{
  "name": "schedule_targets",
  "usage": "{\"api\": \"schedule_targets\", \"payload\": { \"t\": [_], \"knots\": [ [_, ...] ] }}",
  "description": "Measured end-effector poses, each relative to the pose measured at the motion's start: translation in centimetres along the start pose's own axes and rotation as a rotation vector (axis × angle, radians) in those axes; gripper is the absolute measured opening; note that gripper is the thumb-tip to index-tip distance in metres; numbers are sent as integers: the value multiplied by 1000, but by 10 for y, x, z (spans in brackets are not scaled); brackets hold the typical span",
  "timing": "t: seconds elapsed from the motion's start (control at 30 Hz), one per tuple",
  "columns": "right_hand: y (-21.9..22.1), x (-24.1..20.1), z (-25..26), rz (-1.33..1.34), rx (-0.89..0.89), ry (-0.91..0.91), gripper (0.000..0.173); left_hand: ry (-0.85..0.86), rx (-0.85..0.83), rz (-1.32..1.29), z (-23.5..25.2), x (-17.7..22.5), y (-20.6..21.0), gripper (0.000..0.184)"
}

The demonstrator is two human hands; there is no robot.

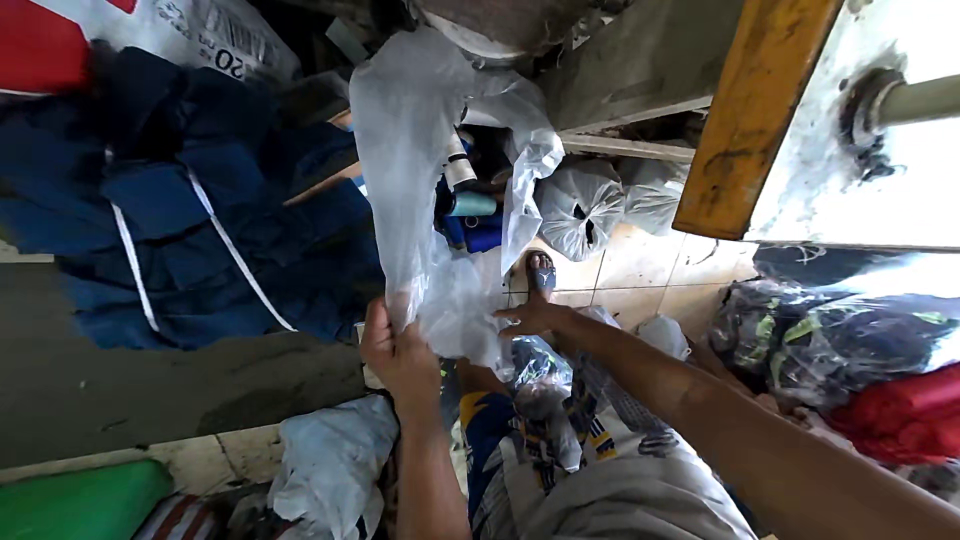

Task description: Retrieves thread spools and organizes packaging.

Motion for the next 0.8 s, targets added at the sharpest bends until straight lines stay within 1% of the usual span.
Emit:
{"api": "schedule_targets", "payload": {
  "t": [0.07,0.1,0.17,0.23,0.3,0.33,0.37,0.4,0.43,0.47,0.5,0.57,0.7,0.8],
  "knots": [
    [3,-2,-2,196,113,2,55,-4,8,-51,-5,4,5,15],
    [0,-3,-3,328,170,47,54,-8,12,-68,-5,4,8,14],
    [-8,-7,-3,636,276,247,63,-10,33,-80,-3,3,10,12],
    [-14,-8,5,872,404,428,75,-5,57,-69,3,4,12,11],
    [-18,-14,14,1037,462,516,92,13,60,-61,5,4,13,11],
    [-20,-19,17,1113,442,544,94,25,61,-61,5,4,14,12],
    [-21,-24,22,1170,416,564,84,31,69,-57,4,4,15,12],
    [-21,-29,27,1197,391,572,61,26,83,-45,3,4,15,12],
    [-21,-33,29,1171,349,545,40,20,111,-30,3,6,14,12],
    [-23,-36,27,1077,331,510,28,15,144,-16,4,7,11,13],
    [-26,-39,21,939,337,486,26,20,173,-1,6,7,8,14],
    [-35,-40,1,695,347,423,27,56,197,15,12,6,-2,17],
    [-39,-23,-45,477,404,251,27,104,219,84,22,7,-13,20],
    [-43,-15,-72,372,413,268,27,170,153,154,24,14,-5,22]
  ]
}}
Point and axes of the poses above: each hand's wrist, its own z-axis towards the middle knuckle, its own y-axis out of the palm, x = y × z, the point moved 2 cm from there along z, towards the middle knuckle, and after that the axes turned 11 degrees about -z, right-handed, at the moved point
